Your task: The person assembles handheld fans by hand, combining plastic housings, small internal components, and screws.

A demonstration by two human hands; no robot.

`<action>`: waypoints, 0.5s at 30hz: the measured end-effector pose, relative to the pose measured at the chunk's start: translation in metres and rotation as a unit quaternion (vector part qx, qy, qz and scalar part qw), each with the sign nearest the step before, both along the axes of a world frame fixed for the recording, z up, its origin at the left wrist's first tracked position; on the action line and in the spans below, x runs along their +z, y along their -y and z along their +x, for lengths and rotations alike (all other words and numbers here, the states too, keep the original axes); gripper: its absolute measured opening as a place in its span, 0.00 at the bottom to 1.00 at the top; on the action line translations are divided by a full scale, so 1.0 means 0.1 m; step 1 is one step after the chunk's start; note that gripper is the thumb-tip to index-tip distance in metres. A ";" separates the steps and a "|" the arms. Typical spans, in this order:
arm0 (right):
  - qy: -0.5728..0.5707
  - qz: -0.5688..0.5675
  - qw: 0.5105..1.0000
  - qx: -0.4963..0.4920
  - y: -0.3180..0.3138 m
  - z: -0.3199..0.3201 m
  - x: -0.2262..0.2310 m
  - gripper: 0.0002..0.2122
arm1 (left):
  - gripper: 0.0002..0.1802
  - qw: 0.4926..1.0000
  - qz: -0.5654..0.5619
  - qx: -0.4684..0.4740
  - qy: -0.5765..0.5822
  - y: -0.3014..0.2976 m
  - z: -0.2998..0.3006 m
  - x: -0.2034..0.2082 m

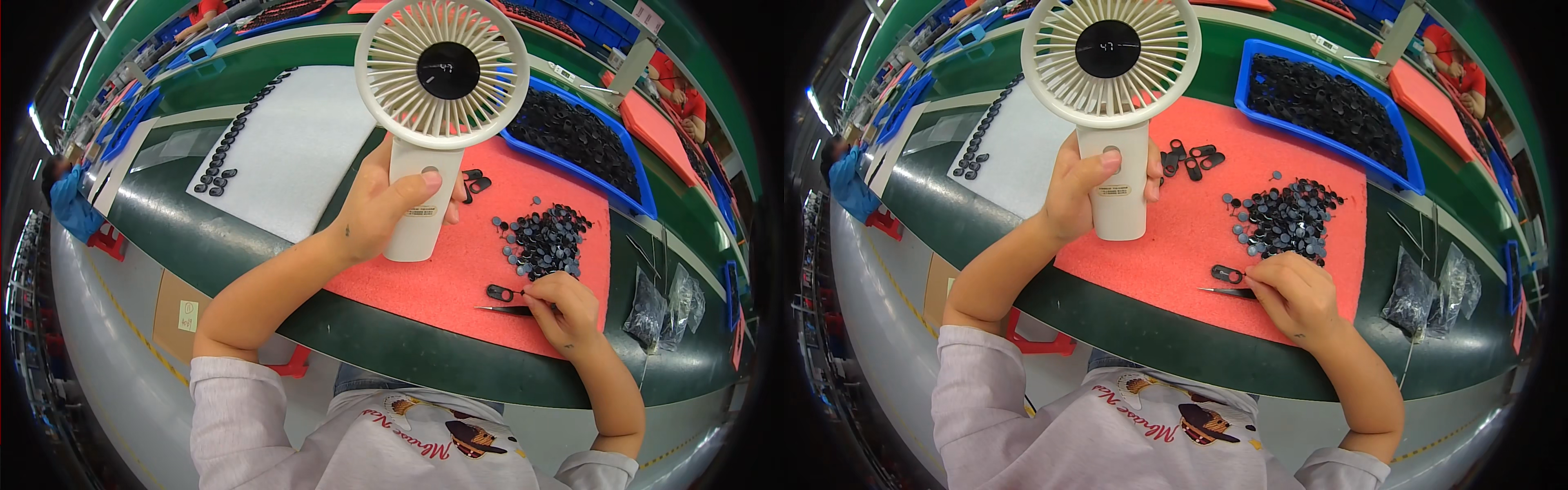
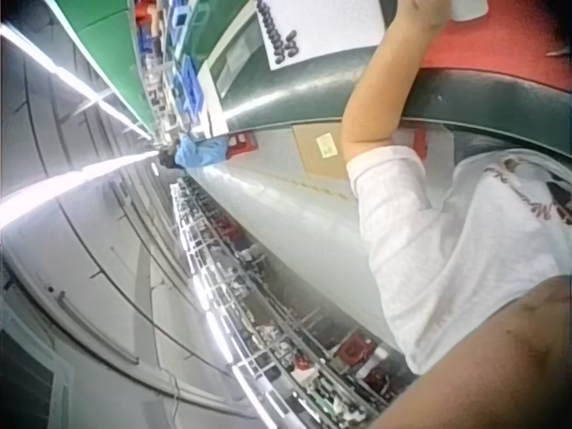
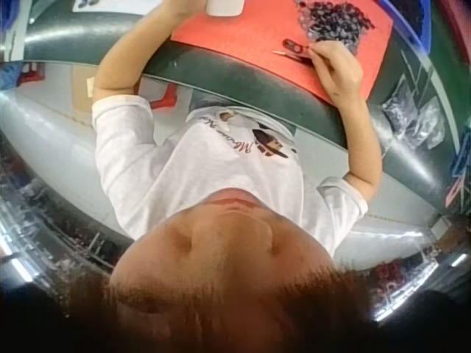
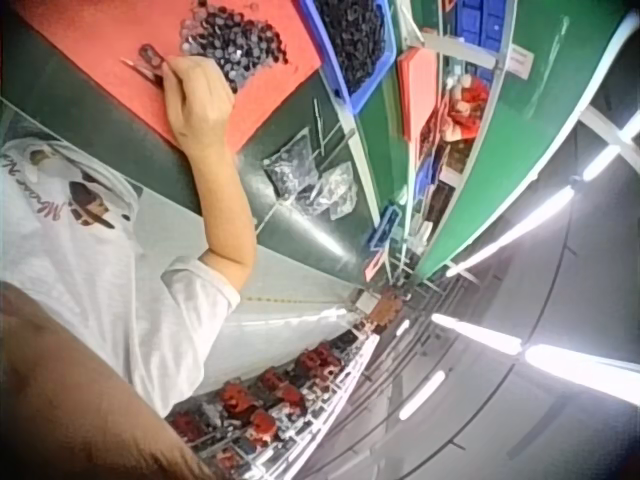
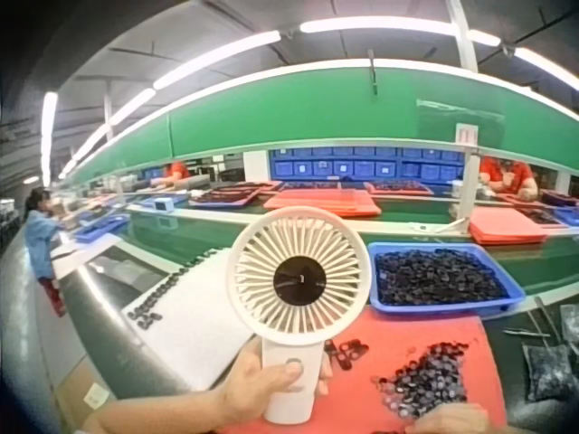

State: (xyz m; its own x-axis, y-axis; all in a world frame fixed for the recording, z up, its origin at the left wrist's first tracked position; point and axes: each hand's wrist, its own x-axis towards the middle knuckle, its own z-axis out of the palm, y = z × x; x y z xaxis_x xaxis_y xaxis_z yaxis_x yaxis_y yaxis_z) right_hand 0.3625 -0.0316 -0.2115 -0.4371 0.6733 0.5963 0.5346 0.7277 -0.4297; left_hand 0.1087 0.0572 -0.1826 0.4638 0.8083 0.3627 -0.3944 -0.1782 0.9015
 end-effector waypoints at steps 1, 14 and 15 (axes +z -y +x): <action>0.000 0.001 1.000 0.000 0.00 0.00 0.00 0.08 | 0.20 1.000 -0.007 -0.020 -0.004 -0.01 -0.01 0.00; -0.002 0.003 1.000 -0.002 0.00 0.00 -0.01 0.08 | 0.24 1.000 -0.006 -0.017 -0.009 0.02 -0.02 0.02; -0.002 0.006 1.000 -0.002 0.00 0.00 -0.02 0.08 | 0.24 1.000 0.004 -0.019 -0.012 0.01 -0.02 0.00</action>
